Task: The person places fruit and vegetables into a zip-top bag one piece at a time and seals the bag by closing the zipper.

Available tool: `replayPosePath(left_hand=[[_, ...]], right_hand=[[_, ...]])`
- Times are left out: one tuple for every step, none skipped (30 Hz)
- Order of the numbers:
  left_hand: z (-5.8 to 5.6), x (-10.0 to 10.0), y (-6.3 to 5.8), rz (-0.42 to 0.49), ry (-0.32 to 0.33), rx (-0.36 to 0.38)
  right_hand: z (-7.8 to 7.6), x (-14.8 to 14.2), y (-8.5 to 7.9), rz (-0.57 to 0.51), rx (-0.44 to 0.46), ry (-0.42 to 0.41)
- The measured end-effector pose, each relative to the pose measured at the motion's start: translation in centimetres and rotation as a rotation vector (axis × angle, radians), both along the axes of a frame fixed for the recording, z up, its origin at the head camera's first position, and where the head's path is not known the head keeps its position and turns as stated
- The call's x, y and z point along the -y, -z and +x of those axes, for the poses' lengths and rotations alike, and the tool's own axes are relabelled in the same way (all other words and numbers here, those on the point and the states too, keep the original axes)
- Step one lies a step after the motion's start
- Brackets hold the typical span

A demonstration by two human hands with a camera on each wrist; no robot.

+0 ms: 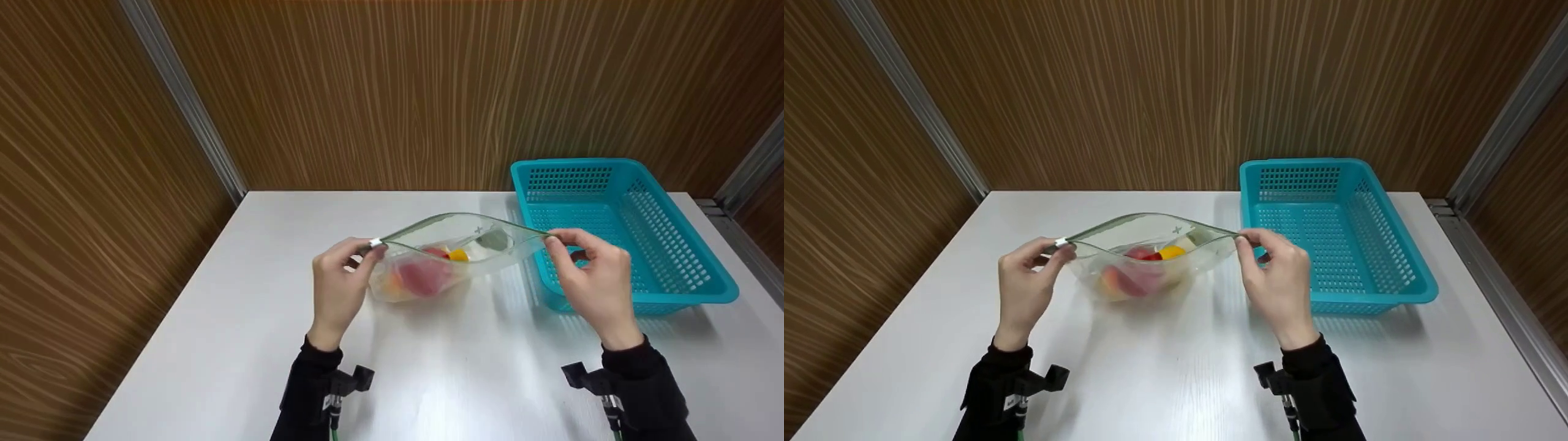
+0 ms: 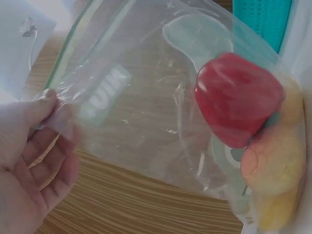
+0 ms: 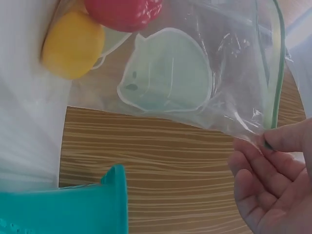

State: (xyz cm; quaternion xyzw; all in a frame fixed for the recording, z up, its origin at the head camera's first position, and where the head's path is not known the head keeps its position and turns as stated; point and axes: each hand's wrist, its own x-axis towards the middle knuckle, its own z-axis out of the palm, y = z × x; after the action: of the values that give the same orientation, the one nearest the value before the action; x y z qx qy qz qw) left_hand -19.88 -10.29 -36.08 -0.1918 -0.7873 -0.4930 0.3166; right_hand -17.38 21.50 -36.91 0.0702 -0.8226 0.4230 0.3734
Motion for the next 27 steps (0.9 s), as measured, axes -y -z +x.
replayPosePath(left_hand=[[0.1, 0.1, -0.1, 0.033, -0.006, 0.009], [0.2, 0.2, -0.3, 0.060, -0.006, 0.020], [0.2, 0.2, -0.3, 0.082, -0.004, 0.027], [0.3, 0.2, -0.4, 0.100, -0.001, 0.034], [0.3, 0.3, -0.5, 0.119, 0.001, 0.039], [0.3, 0.3, -0.6, 0.138, 0.002, 0.042], [0.4, 0.4, -0.6, 0.160, 0.004, 0.046], [0.4, 0.4, -0.6, 0.184, 0.008, 0.052], [0.3, 0.5, -0.7, 0.209, 0.012, 0.060], [0.3, 0.5, -0.7, 0.233, 0.016, 0.071], [0.3, 0.6, -0.8, 0.257, 0.023, 0.085], [0.4, 0.6, -0.8, 0.278, 0.031, 0.100], [0.4, 0.6, -0.9, 0.295, 0.041, 0.114], [0.5, 0.6, -1.0, 0.310, 0.051, 0.127], [0.6, 0.7, -1.1, 0.322, 0.058, 0.137], [0.7, 0.7, -1.1, 0.334, 0.068, 0.143], [0.7, 0.6, -1.2, 0.344, 0.079, 0.148], [0.8, 0.6, -1.2, 0.353, 0.090, 0.152], [0.7, 0.5, -1.2, 0.359, 0.098, 0.155], [0.7, 0.4, -1.1, 0.363, 0.104, 0.160], [0.5, 0.3, -1.0, 0.367, 0.107, 0.168], [0.4, 0.2, -0.8, 0.371, 0.109, 0.177], [0.2, 0.1, -0.7, 0.371, 0.109, 0.190], [0.0, 0.0, -0.5, 0.371, 0.105, 0.205], [-0.1, -0.1, -0.3, 0.371, 0.102, 0.220], [-0.3, -0.2, -0.1, 0.365, 0.098, 0.233], [-0.4, -0.3, 0.1, 0.355, 0.090, 0.240]], right_hand=[[0.1, 0.0, -0.1, -0.017, -0.013, -0.012], [0.2, 0.0, -0.3, -0.035, -0.026, -0.023], [0.3, 0.0, -0.4, -0.047, -0.041, -0.033], [0.4, 0.0, -0.5, -0.055, -0.058, -0.044], [0.5, 0.0, -0.6, -0.063, -0.078, -0.056], [0.6, -0.1, -0.7, -0.078, -0.087, -0.070], [0.8, -0.1, -0.8, -0.093, -0.092, -0.081], [0.9, -0.1, -1.0, -0.108, -0.097, -0.093], [1.1, -0.2, -1.1, -0.122, -0.097, -0.104], [1.2, -0.2, -1.3, -0.131, -0.095, -0.110], [1.4, -0.2, -1.5, -0.142, -0.092, -0.116], [1.5, -0.2, -1.7, -0.151, -0.087, -0.122], [1.7, -0.2, -1.8, -0.159, -0.089, -0.127], [1.8, -0.2, -2.0, -0.164, -0.090, -0.130], [2.0, -0.2, -2.1, -0.168, -0.089, -0.129], [2.1, -0.2, -2.3, -0.176, -0.092, -0.131], [2.2, -0.2, -2.4, -0.184, -0.094, -0.133], [2.2, -0.3, -2.4, -0.193, -0.095, -0.134], [2.2, -0.4, -2.4, -0.201, -0.093, -0.133], [2.1, -0.4, -2.4, -0.199, -0.088, -0.125], [2.0, -0.5, -2.3, -0.204, -0.075, -0.117], [1.8, -0.5, -2.2, -0.204, -0.058, -0.106], [1.6, -0.6, -2.0, -0.198, -0.035, -0.091], [1.4, -0.7, -1.9, -0.198, -0.007, -0.074], [1.3, -0.7, -1.7, -0.195, 0.024, -0.056], [1.1, -0.8, -1.6, -0.190, 0.058, -0.037], [0.9, -0.9, -1.5, -0.188, 0.091, -0.021]])
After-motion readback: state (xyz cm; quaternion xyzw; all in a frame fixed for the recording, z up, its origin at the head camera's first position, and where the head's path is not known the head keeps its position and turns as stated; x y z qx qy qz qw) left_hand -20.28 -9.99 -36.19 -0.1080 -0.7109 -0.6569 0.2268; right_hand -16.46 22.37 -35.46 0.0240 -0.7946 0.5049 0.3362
